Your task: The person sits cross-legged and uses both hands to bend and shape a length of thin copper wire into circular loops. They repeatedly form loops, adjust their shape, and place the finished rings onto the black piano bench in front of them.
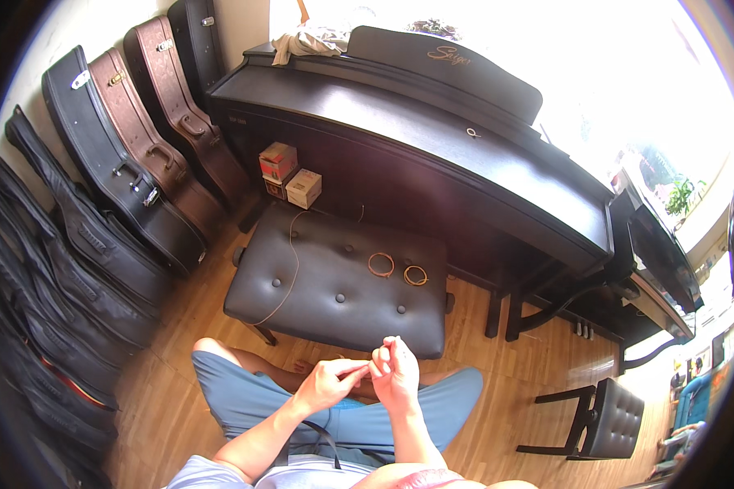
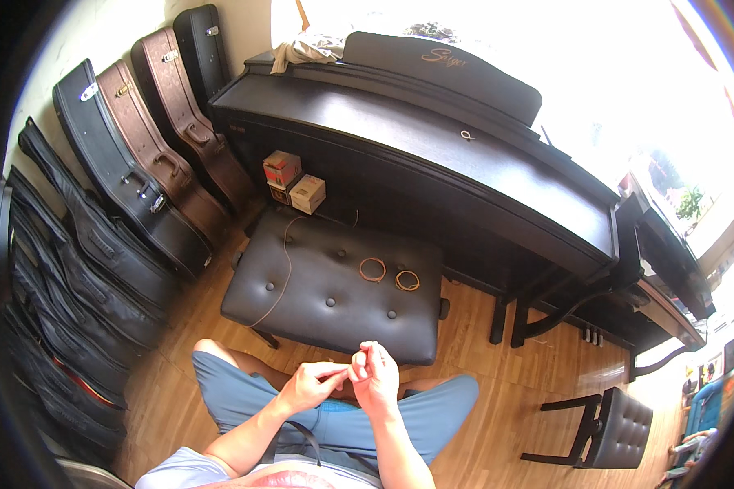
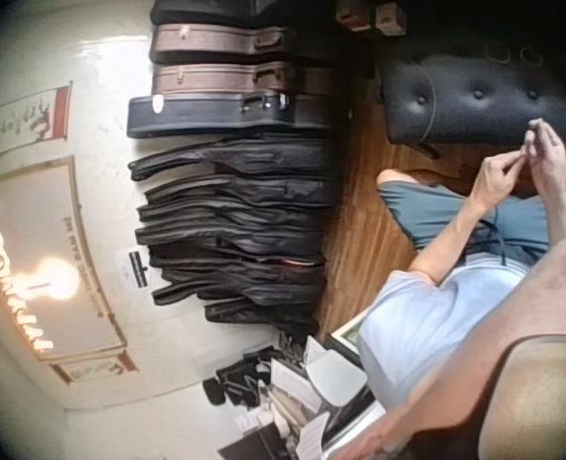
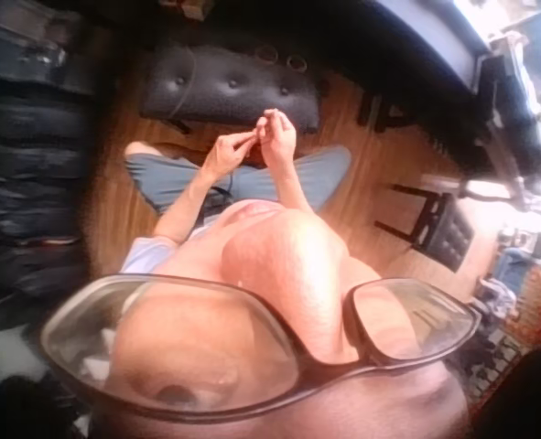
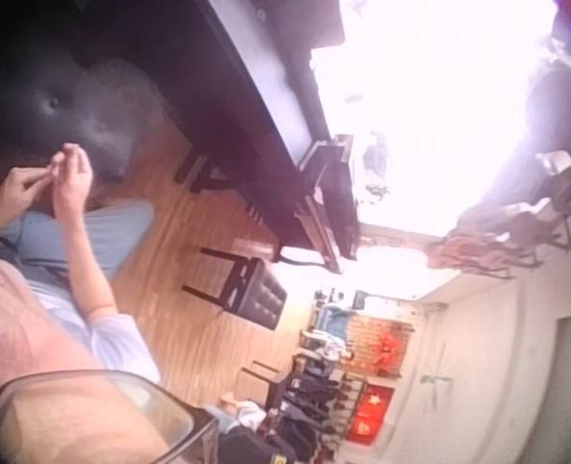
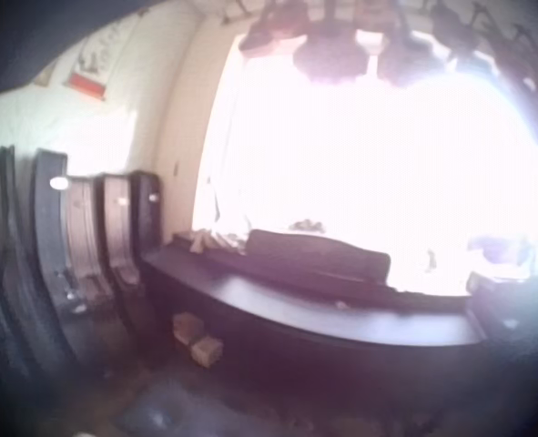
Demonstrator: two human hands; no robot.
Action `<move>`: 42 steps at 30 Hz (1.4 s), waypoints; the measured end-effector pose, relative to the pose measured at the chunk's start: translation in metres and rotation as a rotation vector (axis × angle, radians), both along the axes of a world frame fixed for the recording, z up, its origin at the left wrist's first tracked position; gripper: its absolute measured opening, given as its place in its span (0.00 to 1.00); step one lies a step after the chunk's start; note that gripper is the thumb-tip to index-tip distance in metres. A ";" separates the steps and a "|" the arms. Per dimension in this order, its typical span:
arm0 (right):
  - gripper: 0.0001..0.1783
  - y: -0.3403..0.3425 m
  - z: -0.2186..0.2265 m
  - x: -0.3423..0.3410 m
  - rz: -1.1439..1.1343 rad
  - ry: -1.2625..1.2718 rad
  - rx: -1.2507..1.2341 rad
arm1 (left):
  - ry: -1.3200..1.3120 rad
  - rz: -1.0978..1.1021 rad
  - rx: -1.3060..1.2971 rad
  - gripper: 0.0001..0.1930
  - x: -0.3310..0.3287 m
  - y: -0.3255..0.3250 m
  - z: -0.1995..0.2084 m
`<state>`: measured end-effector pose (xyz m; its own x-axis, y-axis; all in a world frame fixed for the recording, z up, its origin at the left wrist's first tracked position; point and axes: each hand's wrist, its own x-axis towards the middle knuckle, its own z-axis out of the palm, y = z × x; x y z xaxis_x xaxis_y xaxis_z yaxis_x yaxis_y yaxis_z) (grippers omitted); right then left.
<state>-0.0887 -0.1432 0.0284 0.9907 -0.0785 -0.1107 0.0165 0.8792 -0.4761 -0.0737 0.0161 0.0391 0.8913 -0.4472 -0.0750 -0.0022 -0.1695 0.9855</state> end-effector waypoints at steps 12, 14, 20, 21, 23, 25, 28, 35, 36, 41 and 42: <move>0.17 -0.022 0.010 -0.014 0.509 -0.168 -1.521 | -0.207 -0.277 0.278 0.10 0.003 0.028 0.011; 0.21 -0.036 0.026 -0.012 0.916 -0.036 -1.352 | -0.093 -0.364 0.178 0.11 0.010 0.039 0.019; 0.21 -0.057 0.019 -0.029 1.118 -0.211 -0.649 | 0.107 -0.381 0.037 0.10 0.017 0.053 0.039; 0.21 -0.057 0.015 -0.030 1.136 -0.232 -0.543 | 0.134 -0.383 0.012 0.10 0.016 0.052 0.037; 0.20 -0.044 0.003 -0.038 0.913 -0.323 -0.231 | 0.146 -0.322 -0.147 0.09 0.009 0.045 0.027; 0.20 -0.025 0.009 -0.039 0.652 -0.429 0.024 | 0.151 -0.230 -0.215 0.09 0.000 0.027 0.020; 0.17 0.003 0.023 -0.031 0.145 -0.251 0.055 | 0.115 -0.077 -0.088 0.10 -0.012 0.007 0.026; 0.12 0.004 0.039 -0.025 -0.086 -0.366 -1.590 | -0.345 -0.186 0.288 0.10 -0.016 0.013 0.017; 0.12 -0.006 0.024 -0.026 0.019 -0.372 -1.682 | -0.402 -0.195 0.342 0.10 -0.014 0.017 0.020; 0.18 -0.036 0.049 -0.023 0.989 -0.154 -1.417 | -0.264 -0.214 0.277 0.14 -0.007 0.043 0.031; 0.21 -0.039 0.052 -0.022 1.075 -0.177 -1.312 | -0.140 -0.265 0.250 0.14 -0.007 0.047 0.040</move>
<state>-0.1106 -0.1826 0.0804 0.6465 0.6418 -0.4125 -0.1502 -0.4230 -0.8936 -0.0802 0.0629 0.0789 0.7564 -0.6470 -0.0964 -0.2100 -0.3798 0.9009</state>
